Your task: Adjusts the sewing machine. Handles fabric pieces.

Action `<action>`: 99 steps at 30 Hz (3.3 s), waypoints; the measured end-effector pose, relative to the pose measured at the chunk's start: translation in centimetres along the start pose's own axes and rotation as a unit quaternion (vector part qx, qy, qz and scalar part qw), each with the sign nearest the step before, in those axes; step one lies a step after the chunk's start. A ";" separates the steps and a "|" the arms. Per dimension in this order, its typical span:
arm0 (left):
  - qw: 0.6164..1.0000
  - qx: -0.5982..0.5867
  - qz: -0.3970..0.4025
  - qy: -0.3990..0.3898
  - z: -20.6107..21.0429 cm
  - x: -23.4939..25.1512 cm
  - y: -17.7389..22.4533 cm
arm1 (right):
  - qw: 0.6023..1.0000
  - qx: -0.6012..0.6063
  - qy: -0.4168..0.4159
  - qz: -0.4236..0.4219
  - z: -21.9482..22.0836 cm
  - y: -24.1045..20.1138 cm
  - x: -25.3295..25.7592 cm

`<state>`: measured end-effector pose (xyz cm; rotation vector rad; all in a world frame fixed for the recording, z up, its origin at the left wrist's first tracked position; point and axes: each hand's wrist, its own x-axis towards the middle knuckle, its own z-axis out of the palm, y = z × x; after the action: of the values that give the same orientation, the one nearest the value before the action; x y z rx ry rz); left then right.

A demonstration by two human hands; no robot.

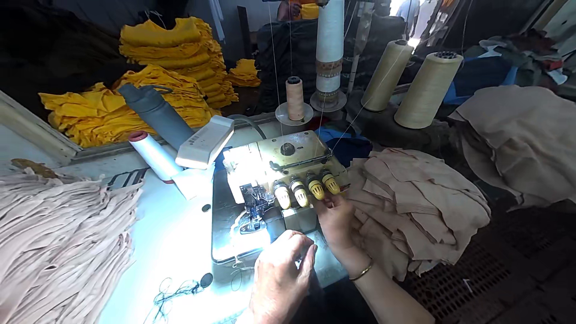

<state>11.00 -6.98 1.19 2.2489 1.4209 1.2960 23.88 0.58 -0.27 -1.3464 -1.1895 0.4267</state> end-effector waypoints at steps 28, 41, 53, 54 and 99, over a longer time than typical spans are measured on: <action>0.962 -0.076 -0.259 -0.026 4.1 6.3 0.4 | 0.983 0.047 -0.131 -0.120 -3.9 2.9 -1.2; 0.977 -0.146 -0.149 0.031 4.7 4.7 -1.1 | 0.933 0.264 -0.233 0.079 -7.0 -7.8 13.4; 0.988 -0.116 -0.094 0.050 4.5 4.1 -2.1 | 0.955 0.213 -0.199 -0.060 -4.5 -10.2 15.6; 0.988 -0.115 -0.091 0.049 4.5 4.1 -2.1 | 0.955 0.202 -0.206 -0.065 -4.5 -10.1 15.5; 0.976 0.123 -0.152 0.100 -7.8 0.6 -10.9 | 0.957 -0.241 -0.072 -0.145 -16.3 -0.7 9.8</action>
<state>-1.72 -2.96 0.20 1.9706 2.0054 1.3348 41.23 0.10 7.68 -1.5336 -1.6584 0.0169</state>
